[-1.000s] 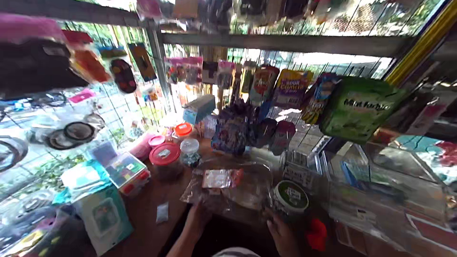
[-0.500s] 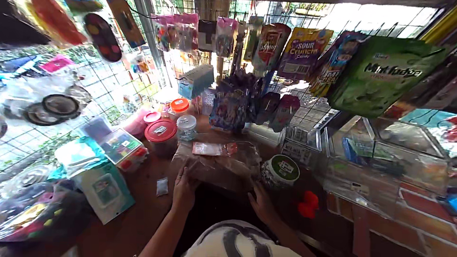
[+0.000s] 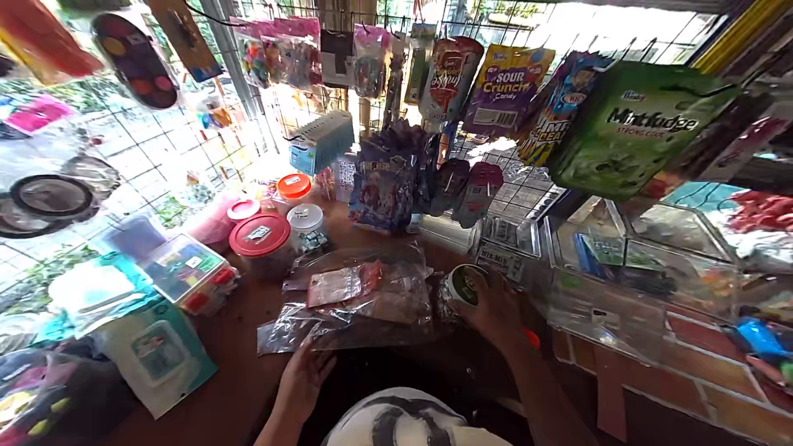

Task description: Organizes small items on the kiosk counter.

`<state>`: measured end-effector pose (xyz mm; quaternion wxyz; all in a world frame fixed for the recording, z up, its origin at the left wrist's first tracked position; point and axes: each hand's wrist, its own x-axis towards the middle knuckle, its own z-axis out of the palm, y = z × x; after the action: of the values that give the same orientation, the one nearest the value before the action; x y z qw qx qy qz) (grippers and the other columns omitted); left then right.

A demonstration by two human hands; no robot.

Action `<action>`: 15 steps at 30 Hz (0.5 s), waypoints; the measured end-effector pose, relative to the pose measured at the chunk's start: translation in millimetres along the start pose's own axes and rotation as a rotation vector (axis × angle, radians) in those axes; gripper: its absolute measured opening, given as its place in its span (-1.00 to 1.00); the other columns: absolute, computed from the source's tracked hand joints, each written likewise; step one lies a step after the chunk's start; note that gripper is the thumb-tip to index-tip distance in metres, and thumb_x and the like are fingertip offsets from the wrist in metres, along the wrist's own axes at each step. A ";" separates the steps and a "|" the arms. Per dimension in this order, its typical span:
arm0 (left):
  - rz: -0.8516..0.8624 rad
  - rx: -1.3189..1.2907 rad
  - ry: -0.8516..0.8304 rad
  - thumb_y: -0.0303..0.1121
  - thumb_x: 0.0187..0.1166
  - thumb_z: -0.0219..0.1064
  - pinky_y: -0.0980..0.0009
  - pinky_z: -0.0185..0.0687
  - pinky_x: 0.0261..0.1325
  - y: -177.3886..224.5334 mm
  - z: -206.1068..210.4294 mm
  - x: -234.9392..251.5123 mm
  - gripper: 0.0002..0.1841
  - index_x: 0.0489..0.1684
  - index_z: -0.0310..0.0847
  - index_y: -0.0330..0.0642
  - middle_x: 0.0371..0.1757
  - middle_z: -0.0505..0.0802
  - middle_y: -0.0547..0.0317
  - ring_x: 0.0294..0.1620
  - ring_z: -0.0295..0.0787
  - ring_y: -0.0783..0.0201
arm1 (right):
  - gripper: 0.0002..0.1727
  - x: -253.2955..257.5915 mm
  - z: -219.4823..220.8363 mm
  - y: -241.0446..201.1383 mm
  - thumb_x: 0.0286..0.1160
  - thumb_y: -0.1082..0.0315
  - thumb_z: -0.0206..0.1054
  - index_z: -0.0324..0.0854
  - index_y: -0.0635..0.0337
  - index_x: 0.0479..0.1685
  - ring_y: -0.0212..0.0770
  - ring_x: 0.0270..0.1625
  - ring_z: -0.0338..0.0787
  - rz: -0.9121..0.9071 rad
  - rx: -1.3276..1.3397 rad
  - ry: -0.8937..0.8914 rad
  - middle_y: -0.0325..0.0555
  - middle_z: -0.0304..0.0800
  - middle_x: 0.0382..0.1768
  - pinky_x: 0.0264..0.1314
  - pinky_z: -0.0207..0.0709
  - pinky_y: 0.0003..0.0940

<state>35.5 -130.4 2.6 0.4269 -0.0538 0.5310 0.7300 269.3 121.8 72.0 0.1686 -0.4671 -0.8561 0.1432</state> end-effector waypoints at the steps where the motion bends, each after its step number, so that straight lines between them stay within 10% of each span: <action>1: -0.031 -0.014 -0.013 -0.20 0.92 -0.16 0.31 0.81 0.01 -3.2 2.0 0.5 -0.64 0.22 0.52 -0.20 -0.04 0.93 0.11 -0.07 0.92 0.25 | 0.01 6.2 1.1 1.5 0.19 -0.05 0.70 0.38 0.10 0.73 0.55 0.72 0.24 0.044 0.002 -0.045 0.45 0.19 0.73 0.61 0.18 0.49; 15: -0.309 -0.176 -0.149 -0.13 0.94 -0.27 0.32 0.78 0.04 -25.5 50.7 20.2 -0.52 0.33 0.51 -0.25 -0.02 0.91 -0.01 -0.04 0.91 0.20 | -0.14 -64.5 -18.0 45.8 -0.01 -0.09 0.65 0.69 0.31 0.34 0.67 0.42 0.52 -0.018 0.049 0.397 0.63 0.48 0.43 0.35 0.40 0.55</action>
<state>59.1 -75.5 -4.9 0.5658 -0.1178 0.4177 0.7011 344.0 92.6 59.8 0.3467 -0.4744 -0.8063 0.0675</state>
